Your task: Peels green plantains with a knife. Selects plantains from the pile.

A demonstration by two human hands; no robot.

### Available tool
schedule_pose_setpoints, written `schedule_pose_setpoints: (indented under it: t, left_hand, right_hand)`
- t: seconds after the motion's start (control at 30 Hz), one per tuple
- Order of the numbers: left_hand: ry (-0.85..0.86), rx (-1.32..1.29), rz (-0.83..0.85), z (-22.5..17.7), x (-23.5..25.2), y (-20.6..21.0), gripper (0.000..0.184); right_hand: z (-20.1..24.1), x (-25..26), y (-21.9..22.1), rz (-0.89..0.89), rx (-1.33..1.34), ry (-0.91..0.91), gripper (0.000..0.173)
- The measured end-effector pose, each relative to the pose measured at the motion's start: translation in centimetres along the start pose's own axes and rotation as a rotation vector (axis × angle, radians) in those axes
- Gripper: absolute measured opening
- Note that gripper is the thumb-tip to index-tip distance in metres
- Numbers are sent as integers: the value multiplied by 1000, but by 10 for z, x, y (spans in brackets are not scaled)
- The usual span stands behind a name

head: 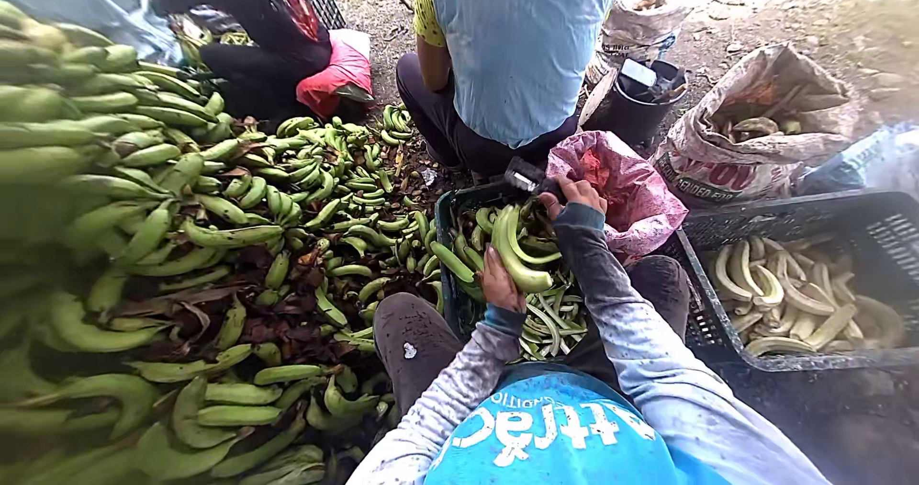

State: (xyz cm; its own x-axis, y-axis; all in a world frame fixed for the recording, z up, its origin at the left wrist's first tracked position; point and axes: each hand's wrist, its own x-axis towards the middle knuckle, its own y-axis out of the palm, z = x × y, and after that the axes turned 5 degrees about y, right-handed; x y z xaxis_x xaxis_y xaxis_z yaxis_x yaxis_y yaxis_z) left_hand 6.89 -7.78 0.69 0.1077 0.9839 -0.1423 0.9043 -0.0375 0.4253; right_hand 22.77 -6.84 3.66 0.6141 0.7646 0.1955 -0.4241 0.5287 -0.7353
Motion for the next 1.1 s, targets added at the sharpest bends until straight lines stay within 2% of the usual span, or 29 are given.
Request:
schedule_pose_setpoints:
  t: [0.07, 0.13, 0.2, 0.27, 0.33, 0.4, 0.47, 0.53, 0.6, 0.67, 0.73, 0.8, 0.9, 0.97, 1.03, 1.1]
  left_hand:
    - [33, -8, -25, -4, 5, -6, 45]
    - [98, 28, -2, -14, 26, -22, 42]
    - [253, 126, 75, -26, 49, -38, 44]
    - [439, 222, 147, -41, 66, -40, 48]
    - [502, 252, 186, -53, 68, -31, 48]
    - [404, 209, 258, -54, 58, -25, 46]
    - [253, 67, 379, -43, 49, -20, 39]
    - [100, 65, 409, -30, 32, -21, 37]
    - [-10, 200, 361, -19, 12, -26, 42]
    - [-29, 298, 246, -8, 11, -38, 43]
    - [129, 470, 102, -11, 24, -52, 44]
    - [409, 630, -26, -26, 40, -59, 48]
    - [847, 641, -180, -44, 79, -55, 57]
    - [973, 588, -244, -59, 85, -40, 58]
    - [897, 505, -126, -65, 70, -29, 52]
    - [588, 347, 217, -62, 50, -35, 44]
  right_hand:
    - [3, 1, -3, 80, 107, 6, 53]
    - [-2, -18, 7, 191, 230, -164, 50]
    - [-11, -45, 26, 224, 364, -323, 50]
    - [-13, -65, 25, 288, 424, -400, 50]
    - [-22, -68, 35, 194, 408, -498, 55]
    - [-30, -54, 42, 67, 357, -566, 54]
    - [-16, -30, 11, 50, 202, -567, 44]
    - [0, -7, -6, -139, 86, -512, 41]
    - [8, 10, -2, -307, 91, -413, 44]
    - [15, 7, -2, -210, 141, -342, 48]
    - [16, -17, 10, -4, 124, -339, 50]
    - [13, -53, 30, 193, 170, -294, 48]
    - [11, -100, 47, 245, 243, -265, 50]
    - [17, -110, 45, 154, 249, -293, 51]
    - [21, -93, 33, 102, 203, -322, 49]
    - [22, -58, 26, 3, 144, -362, 46]
